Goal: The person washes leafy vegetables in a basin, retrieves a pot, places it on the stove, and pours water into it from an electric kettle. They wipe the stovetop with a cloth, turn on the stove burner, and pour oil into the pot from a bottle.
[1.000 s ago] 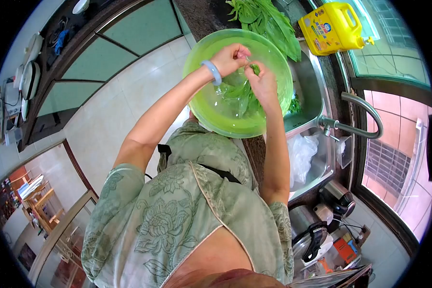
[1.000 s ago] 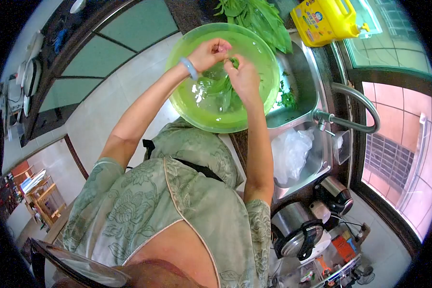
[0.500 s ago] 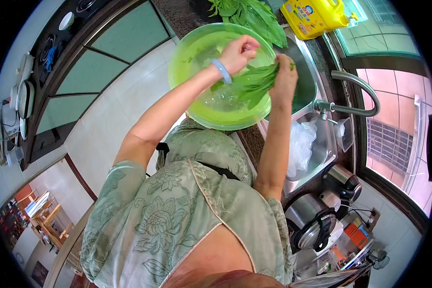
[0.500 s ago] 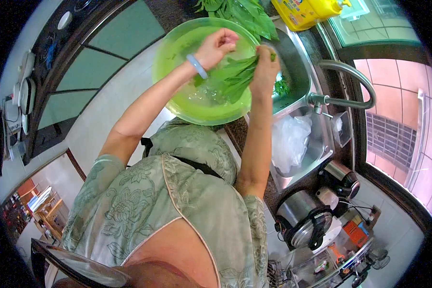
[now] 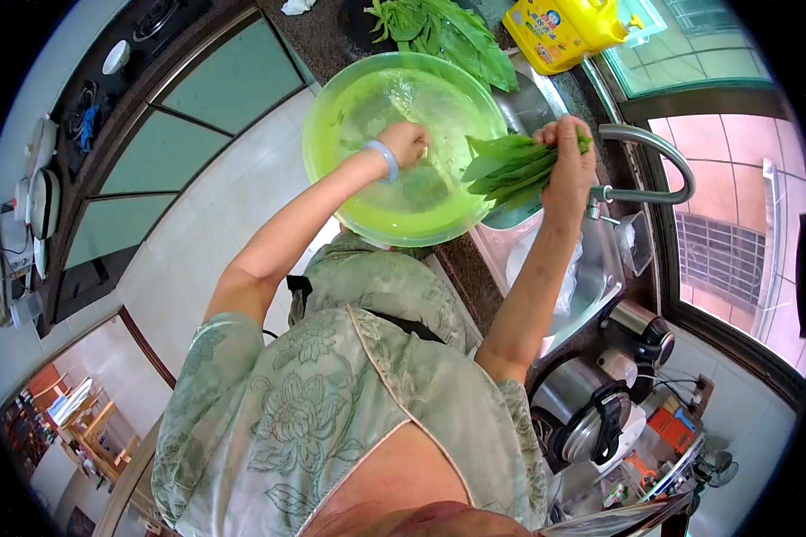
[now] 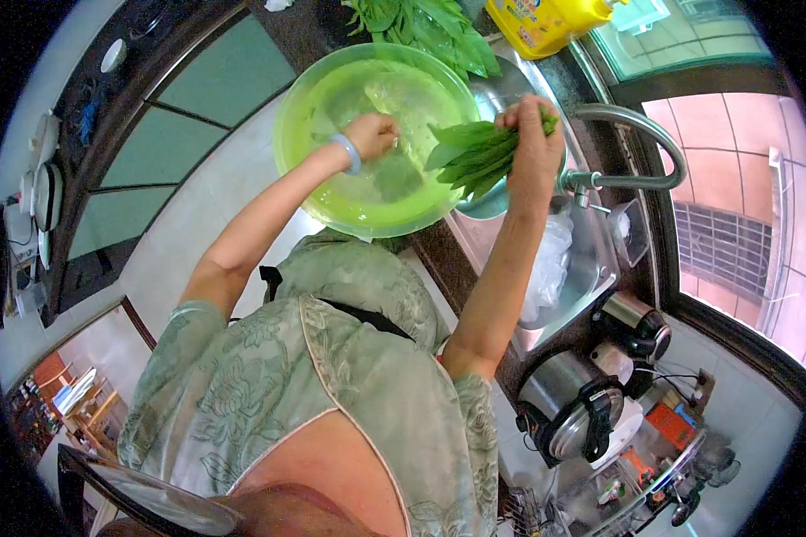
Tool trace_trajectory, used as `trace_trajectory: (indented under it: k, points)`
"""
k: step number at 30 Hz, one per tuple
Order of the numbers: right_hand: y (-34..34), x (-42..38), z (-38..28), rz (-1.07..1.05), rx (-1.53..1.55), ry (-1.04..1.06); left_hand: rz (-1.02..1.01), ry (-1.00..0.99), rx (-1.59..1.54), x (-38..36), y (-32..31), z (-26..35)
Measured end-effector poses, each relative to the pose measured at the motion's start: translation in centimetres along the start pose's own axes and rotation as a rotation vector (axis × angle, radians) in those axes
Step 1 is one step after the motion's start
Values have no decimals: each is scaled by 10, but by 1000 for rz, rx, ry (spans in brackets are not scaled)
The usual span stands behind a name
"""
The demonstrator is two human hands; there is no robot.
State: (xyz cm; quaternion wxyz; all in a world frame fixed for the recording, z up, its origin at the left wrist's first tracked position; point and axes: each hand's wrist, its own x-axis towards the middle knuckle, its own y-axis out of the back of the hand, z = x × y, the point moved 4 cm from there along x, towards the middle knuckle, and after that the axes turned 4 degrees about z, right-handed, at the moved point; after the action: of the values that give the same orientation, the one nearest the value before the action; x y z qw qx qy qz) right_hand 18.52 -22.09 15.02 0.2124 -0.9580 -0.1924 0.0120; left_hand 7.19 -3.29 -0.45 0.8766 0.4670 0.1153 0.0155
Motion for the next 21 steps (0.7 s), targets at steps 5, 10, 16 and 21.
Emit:
trace_trajectory:
  k: [5,10,16,21]
  points:
    - [-24,-17,38,-36,-552,-173,-27,308,-1490,-7,34,0]
    - [-72,-35,76,-262,-436,-242,-8,187,-1691,-11,51,12]
    - [-71,-25,118,-345,-849,11,24,187,-1719,-12,50,3]
    - [-65,-20,119,-326,-725,-191,-3,170,-1800,-13,56,-4]
